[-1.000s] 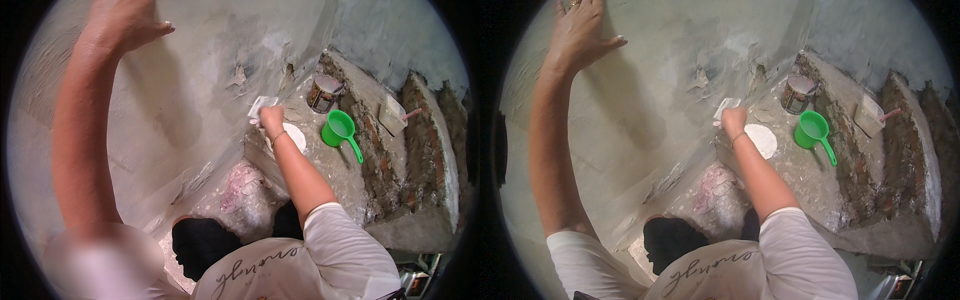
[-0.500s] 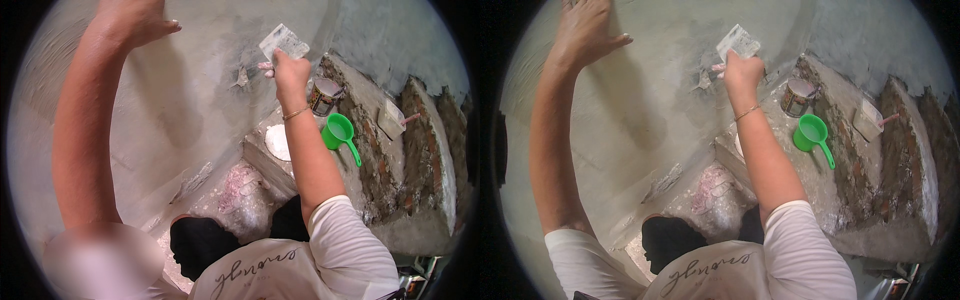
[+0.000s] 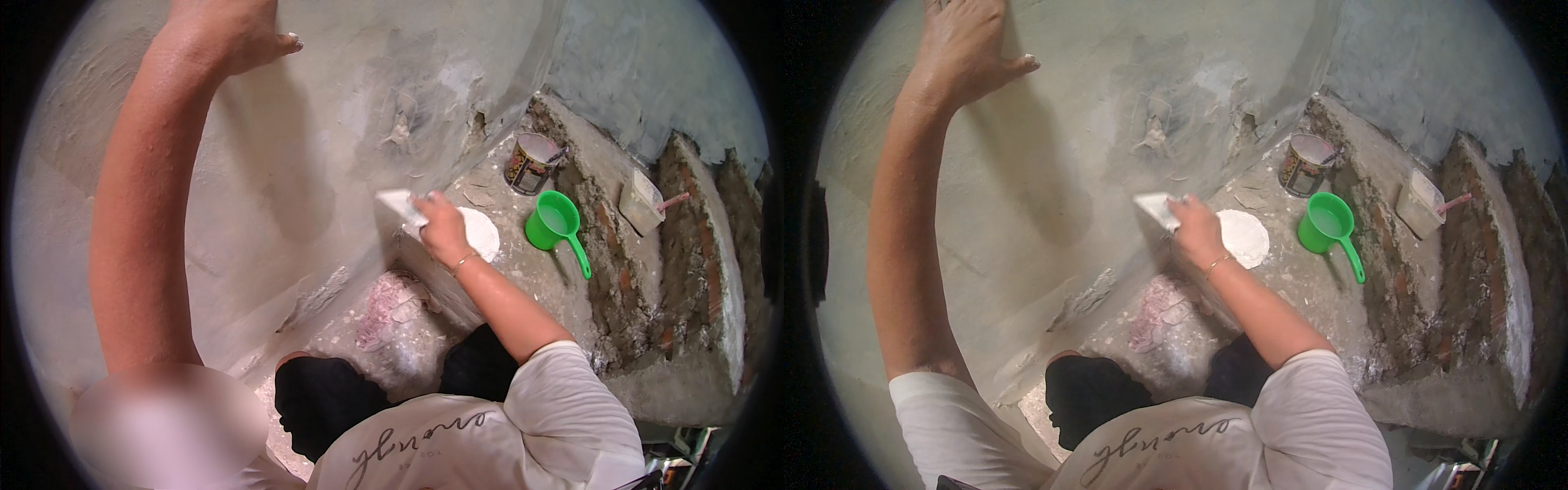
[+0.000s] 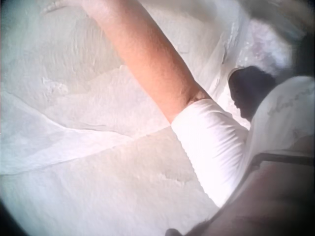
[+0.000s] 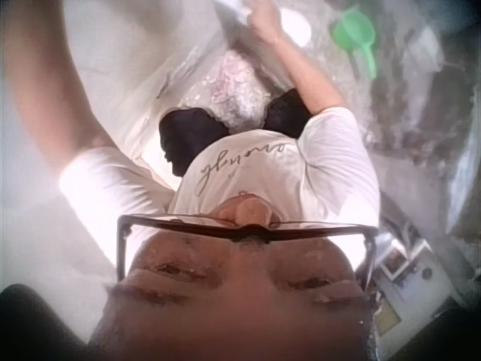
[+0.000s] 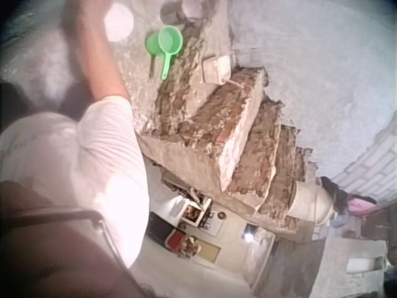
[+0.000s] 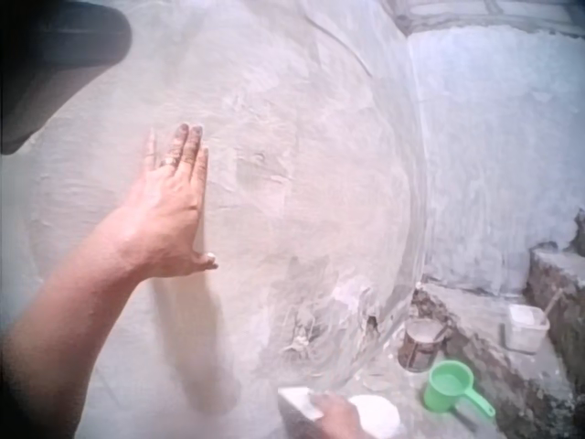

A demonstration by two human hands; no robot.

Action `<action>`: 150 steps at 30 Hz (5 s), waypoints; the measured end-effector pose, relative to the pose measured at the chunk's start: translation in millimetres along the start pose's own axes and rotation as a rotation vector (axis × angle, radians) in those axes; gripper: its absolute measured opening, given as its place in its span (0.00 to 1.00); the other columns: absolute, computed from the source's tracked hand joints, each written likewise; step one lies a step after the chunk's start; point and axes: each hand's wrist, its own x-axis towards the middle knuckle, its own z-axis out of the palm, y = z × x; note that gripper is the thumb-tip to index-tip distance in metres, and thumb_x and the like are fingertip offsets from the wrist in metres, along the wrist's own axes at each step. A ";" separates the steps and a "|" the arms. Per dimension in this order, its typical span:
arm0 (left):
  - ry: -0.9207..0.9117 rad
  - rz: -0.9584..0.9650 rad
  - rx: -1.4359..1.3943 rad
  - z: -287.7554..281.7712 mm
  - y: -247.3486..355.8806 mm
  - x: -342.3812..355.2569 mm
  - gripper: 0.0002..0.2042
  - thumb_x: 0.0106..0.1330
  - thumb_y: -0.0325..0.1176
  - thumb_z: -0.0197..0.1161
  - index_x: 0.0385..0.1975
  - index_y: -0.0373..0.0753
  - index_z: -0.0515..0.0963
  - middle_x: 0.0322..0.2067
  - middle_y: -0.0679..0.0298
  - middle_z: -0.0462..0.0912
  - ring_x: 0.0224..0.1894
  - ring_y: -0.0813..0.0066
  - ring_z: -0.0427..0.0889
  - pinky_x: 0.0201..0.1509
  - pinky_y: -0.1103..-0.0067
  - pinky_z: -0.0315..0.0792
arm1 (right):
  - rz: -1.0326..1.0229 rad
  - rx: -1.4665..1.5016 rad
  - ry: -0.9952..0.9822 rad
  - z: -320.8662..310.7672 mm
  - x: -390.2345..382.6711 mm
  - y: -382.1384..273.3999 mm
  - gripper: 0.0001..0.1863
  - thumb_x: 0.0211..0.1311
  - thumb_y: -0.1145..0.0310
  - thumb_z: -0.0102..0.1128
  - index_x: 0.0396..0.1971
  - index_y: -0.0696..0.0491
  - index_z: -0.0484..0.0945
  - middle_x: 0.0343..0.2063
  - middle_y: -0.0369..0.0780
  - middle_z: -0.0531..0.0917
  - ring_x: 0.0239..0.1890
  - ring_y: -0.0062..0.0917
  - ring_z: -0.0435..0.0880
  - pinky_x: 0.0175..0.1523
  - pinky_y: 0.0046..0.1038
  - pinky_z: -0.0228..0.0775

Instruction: The person applies white plaster to a wall using a spatula and then gathers more plaster from a plate.

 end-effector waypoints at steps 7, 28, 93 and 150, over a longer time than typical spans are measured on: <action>-0.065 -0.020 -0.048 -17.8 4.9 -1.7 0.57 0.46 0.55 0.71 0.64 0.17 0.46 0.68 0.35 0.44 0.73 0.48 0.41 0.75 0.57 0.37 | -0.067 0.063 0.581 -87.2 131.6 -7.4 0.26 0.47 0.82 0.54 0.49 0.46 0.80 0.33 0.45 0.79 0.38 0.42 0.79 0.44 0.37 0.72; -0.052 0.010 -0.059 -9.5 -0.4 -0.5 0.57 0.45 0.55 0.71 0.65 0.18 0.47 0.68 0.35 0.43 0.73 0.48 0.39 0.75 0.57 0.35 | 0.102 0.080 0.429 -59.9 132.2 12.1 0.32 0.47 0.81 0.53 0.57 0.45 0.74 0.40 0.48 0.74 0.41 0.45 0.76 0.45 0.38 0.71; 0.176 0.133 0.081 39.0 -35.0 31.9 0.52 0.50 0.61 0.68 0.68 0.33 0.53 0.69 0.48 0.51 0.72 0.48 0.46 0.71 0.50 0.43 | 0.766 -0.464 -0.038 -108.0 -295.5 152.0 0.40 0.39 0.83 0.57 0.61 0.50 0.68 0.48 0.53 0.71 0.51 0.50 0.70 0.57 0.42 0.64; -1.040 -0.640 -1.675 96.6 462.1 -337.9 0.40 0.70 0.56 0.43 0.65 0.20 0.48 0.67 0.36 0.49 0.70 0.48 0.48 0.72 0.66 0.46 | 0.657 -0.488 -0.003 -131.6 -303.0 156.1 0.38 0.44 0.75 0.60 0.63 0.49 0.66 0.47 0.50 0.71 0.54 0.47 0.68 0.59 0.44 0.58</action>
